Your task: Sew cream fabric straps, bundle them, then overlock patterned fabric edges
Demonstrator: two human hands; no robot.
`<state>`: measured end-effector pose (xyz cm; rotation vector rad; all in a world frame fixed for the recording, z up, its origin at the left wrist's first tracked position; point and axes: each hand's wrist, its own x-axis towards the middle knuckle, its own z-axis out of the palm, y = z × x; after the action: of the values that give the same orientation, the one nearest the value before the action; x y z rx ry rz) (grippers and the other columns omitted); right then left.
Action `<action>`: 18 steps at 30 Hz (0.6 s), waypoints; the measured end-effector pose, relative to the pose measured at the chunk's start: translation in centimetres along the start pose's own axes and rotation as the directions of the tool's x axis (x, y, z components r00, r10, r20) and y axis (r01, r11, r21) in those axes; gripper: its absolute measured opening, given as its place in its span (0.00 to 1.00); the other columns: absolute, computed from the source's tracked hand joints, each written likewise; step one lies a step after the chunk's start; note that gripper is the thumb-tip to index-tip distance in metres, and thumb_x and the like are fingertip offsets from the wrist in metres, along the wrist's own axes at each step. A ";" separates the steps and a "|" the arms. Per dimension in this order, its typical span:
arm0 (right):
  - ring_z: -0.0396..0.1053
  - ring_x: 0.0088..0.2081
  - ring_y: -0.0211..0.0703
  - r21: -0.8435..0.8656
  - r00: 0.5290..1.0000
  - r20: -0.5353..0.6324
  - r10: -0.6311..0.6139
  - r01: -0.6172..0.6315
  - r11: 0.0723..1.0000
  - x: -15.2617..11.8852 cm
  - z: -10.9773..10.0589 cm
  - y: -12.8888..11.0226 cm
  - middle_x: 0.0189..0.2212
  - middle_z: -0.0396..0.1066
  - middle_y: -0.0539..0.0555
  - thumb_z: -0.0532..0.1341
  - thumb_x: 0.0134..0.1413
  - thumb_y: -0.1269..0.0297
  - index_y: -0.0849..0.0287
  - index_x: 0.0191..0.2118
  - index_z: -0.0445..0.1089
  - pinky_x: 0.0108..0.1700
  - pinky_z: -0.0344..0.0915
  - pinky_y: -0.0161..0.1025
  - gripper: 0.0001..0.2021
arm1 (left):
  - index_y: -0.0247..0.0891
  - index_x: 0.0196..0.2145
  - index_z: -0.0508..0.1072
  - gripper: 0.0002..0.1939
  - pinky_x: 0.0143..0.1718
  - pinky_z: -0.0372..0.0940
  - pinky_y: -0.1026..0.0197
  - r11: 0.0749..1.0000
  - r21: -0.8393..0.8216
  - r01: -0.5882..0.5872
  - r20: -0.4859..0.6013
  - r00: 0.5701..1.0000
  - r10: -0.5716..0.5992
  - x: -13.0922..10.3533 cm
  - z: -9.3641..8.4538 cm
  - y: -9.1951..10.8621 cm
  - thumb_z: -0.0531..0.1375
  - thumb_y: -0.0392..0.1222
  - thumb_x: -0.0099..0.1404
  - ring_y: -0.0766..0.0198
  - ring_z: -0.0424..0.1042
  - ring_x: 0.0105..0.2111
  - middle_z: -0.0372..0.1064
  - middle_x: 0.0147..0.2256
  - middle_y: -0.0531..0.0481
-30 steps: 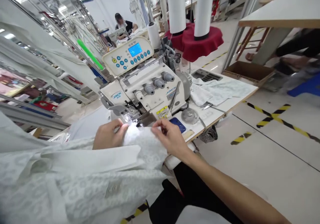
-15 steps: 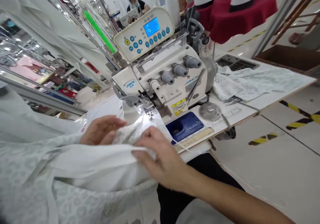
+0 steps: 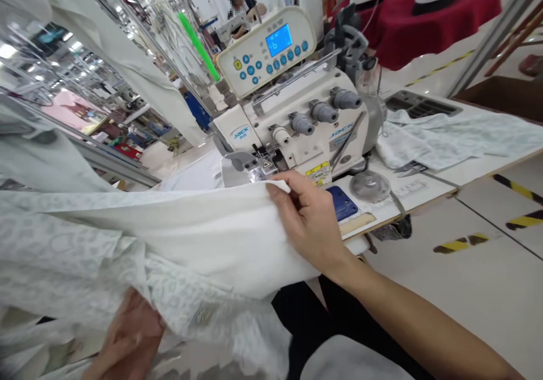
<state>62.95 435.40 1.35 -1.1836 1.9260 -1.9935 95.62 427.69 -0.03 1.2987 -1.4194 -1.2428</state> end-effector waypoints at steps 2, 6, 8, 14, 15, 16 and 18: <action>0.58 0.21 0.35 0.009 1.000 0.023 0.012 -0.012 1.000 -0.7 0.2 0.0 0.21 0.61 0.47 0.58 0.63 0.61 0.55 0.37 0.71 0.21 0.53 0.33 0.06 | 0.51 0.57 0.64 0.38 0.37 0.74 0.50 0.993 0.096 -0.071 -0.177 0.980 0.087 -0.1 0.8 -0.1 0.69 0.50 0.49 0.53 0.75 0.39 0.71 0.45 0.46; 0.57 0.20 0.35 -0.014 0.999 0.034 0.018 -0.018 1.000 -1.8 0.3 -0.3 0.20 0.61 0.47 0.59 0.63 0.60 0.55 0.36 0.72 0.20 0.52 0.33 0.08 | 0.40 0.41 0.72 0.15 0.35 0.71 0.58 0.758 0.646 -0.091 -0.358 0.841 0.407 -0.1 2.7 0.2 0.63 0.49 0.59 0.63 0.71 0.27 0.69 0.27 0.53; 0.56 0.20 0.35 -0.018 0.999 0.027 0.029 -0.028 0.999 -2.1 0.1 -0.4 0.20 0.61 0.47 0.59 0.63 0.59 0.55 0.36 0.72 0.19 0.51 0.33 0.08 | 0.39 0.30 0.70 0.13 0.33 0.69 0.60 0.728 0.679 -0.098 -0.350 0.828 0.438 -0.1 2.4 0.6 0.56 0.50 0.65 0.65 0.70 0.24 0.66 0.22 0.54; 0.58 0.20 0.36 0.017 0.998 0.048 0.043 -0.044 0.999 -2.9 0.0 0.0 0.20 0.62 0.47 0.58 0.63 0.59 0.55 0.36 0.72 0.20 0.54 0.33 0.08 | 0.40 0.39 0.68 0.19 0.20 0.66 0.63 0.828 0.549 -0.116 -0.190 0.947 0.258 1.1 0.2 0.6 0.63 0.55 0.57 0.60 0.73 0.26 0.71 0.30 0.52; 0.58 0.20 0.36 0.014 0.998 0.048 0.041 -0.041 0.999 -2.9 0.0 0.0 0.19 0.61 0.47 0.58 0.63 0.59 0.55 0.36 0.72 0.20 0.53 0.33 0.08 | 0.39 0.37 0.68 0.18 0.19 0.65 0.63 0.820 0.563 -0.103 -0.164 0.958 0.234 1.3 0.2 0.4 0.63 0.56 0.57 0.61 0.72 0.24 0.70 0.27 0.53; 0.58 0.20 0.36 0.011 0.998 0.046 0.040 -0.040 0.999 -2.9 -0.1 0.0 0.19 0.61 0.47 0.59 0.63 0.59 0.55 0.36 0.72 0.20 0.53 0.33 0.08 | 0.39 0.33 0.68 0.16 0.19 0.64 0.64 0.805 0.585 -0.096 -0.168 0.957 0.235 1.2 0.2 0.4 0.61 0.55 0.59 0.63 0.70 0.21 0.68 0.24 0.54; 0.57 0.20 0.36 0.014 0.998 0.046 0.039 -0.040 0.999 -2.9 -0.2 0.0 0.19 0.60 0.46 0.59 0.63 0.59 0.55 0.36 0.71 0.20 0.52 0.33 0.08 | 0.39 0.26 0.66 0.16 0.21 0.64 0.65 0.757 0.643 -0.115 -0.206 0.926 0.315 0.6 0.1 0.8 0.57 0.53 0.64 0.66 0.66 0.19 0.66 0.19 0.54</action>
<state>64.79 437.27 0.18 -1.1681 1.8950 -1.9403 95.31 427.12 0.74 1.6092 -1.7605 -0.3740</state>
